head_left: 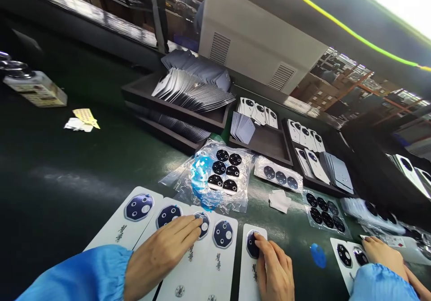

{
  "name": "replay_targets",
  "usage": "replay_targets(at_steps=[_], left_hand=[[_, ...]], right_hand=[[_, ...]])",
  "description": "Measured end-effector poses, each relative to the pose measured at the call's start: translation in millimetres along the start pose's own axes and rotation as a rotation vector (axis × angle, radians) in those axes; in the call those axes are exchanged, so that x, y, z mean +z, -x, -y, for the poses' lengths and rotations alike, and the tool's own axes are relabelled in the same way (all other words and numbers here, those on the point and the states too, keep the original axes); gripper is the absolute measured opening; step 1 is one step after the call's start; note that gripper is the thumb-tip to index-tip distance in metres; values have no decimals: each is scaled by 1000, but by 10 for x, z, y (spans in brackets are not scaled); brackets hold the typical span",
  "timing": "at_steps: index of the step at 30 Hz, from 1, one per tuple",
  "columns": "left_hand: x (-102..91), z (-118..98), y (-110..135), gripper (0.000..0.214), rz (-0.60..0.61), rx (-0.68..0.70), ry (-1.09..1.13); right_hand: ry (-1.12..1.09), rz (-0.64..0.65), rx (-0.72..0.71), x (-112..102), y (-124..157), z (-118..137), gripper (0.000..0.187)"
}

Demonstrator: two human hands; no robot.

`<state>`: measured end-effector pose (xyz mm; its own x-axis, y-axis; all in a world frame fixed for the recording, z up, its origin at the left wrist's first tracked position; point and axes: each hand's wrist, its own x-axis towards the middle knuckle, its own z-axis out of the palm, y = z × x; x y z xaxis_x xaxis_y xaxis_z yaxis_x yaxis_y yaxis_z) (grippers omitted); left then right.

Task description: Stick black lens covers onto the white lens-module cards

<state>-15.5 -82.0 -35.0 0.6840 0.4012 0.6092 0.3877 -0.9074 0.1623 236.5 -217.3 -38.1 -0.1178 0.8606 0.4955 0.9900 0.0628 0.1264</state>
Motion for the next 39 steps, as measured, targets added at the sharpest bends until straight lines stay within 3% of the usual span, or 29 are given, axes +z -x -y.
replay_targets(at_steps=[2, 5, 9, 12, 18, 23, 27, 31, 35, 39], left_hand=[[23, 35, 43, 43, 32, 0, -7], [43, 39, 21, 42, 48, 15, -6], [19, 60, -46, 41, 98, 44, -3], [9, 75, -53, 43, 111, 39, -19], [47, 19, -21, 37, 172, 1, -146], [25, 17, -26, 42, 110, -19, -183], [-120, 141, 99, 49, 11, -22, -67], [-270, 330, 351, 42, -65, -120, 31], [-306, 459, 448, 41, -39, -148, 34], [-290, 489, 340, 45, 41, -137, 35]], right_hand=[[-68, 1, 12, -61, -62, 70, 23], [-215, -63, 72, -18, -194, 386, 25], [-413, -239, -6, 307, -362, 978, 36], [-417, -383, 0, 522, -426, 1234, 41], [-414, -392, 15, 588, -430, 1254, 40], [-389, -395, 31, 567, -427, 1251, 41], [-380, -304, 1, 517, -467, 1258, 40], [-388, -260, 38, 514, -608, 1360, 38], [-453, -315, 11, 563, -762, 1521, 40], [-466, -291, -59, 605, -798, 1582, 39]])
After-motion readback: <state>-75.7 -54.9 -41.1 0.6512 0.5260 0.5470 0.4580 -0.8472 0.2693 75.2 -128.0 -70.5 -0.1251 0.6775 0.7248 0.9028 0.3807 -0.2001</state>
